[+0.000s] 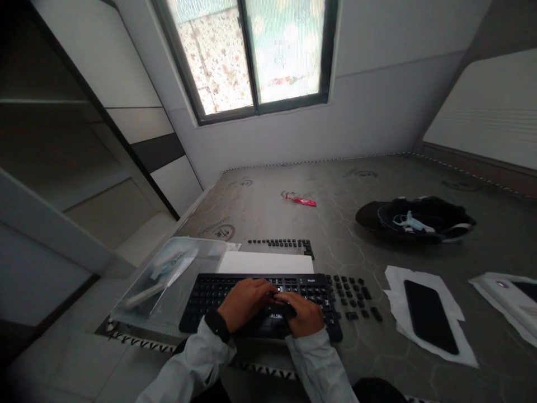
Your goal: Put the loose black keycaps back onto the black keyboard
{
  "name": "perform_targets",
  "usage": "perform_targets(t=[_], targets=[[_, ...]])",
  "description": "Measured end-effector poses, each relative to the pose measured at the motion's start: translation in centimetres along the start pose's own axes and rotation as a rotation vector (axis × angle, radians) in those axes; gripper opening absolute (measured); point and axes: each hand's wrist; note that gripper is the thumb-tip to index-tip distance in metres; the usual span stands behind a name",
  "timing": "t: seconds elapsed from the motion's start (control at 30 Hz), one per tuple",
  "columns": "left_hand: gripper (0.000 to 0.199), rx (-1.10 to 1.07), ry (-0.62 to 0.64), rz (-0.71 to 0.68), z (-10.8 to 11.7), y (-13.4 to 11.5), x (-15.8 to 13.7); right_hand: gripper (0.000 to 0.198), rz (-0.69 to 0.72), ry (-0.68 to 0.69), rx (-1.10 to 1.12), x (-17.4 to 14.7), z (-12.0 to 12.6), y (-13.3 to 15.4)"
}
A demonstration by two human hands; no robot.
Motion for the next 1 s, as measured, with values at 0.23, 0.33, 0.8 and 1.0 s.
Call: perform_targets(t=[0.23,0.33,0.8,1.0], targets=[[0.02,0.012,-0.1,0.177,0.7,3.5,2.0,0.022,-0.004,-0.019,-0.041,-0.1,0.5,-0.2],[0.019,0.065,-0.114,0.26,1.2,7.0,4.6,0.023,-0.009,-0.021,-0.038,-0.2,0.6,-0.5],[0.028,0.296,0.28,0.377,-4.5,17.3,16.5,0.032,0.216,0.001,-0.102,-0.7,0.3,-1.8],[0.028,0.367,0.412,0.379,-7.2,19.1,18.3,0.028,0.197,0.001,-0.063,-0.7,0.5,-1.8]])
Point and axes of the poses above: each hand's wrist, its own x-axis towards the middle knuckle, its own z-axis out of the back of the hand, y = z × x, and after that the axes turned 6 degrees about -y, right-handed
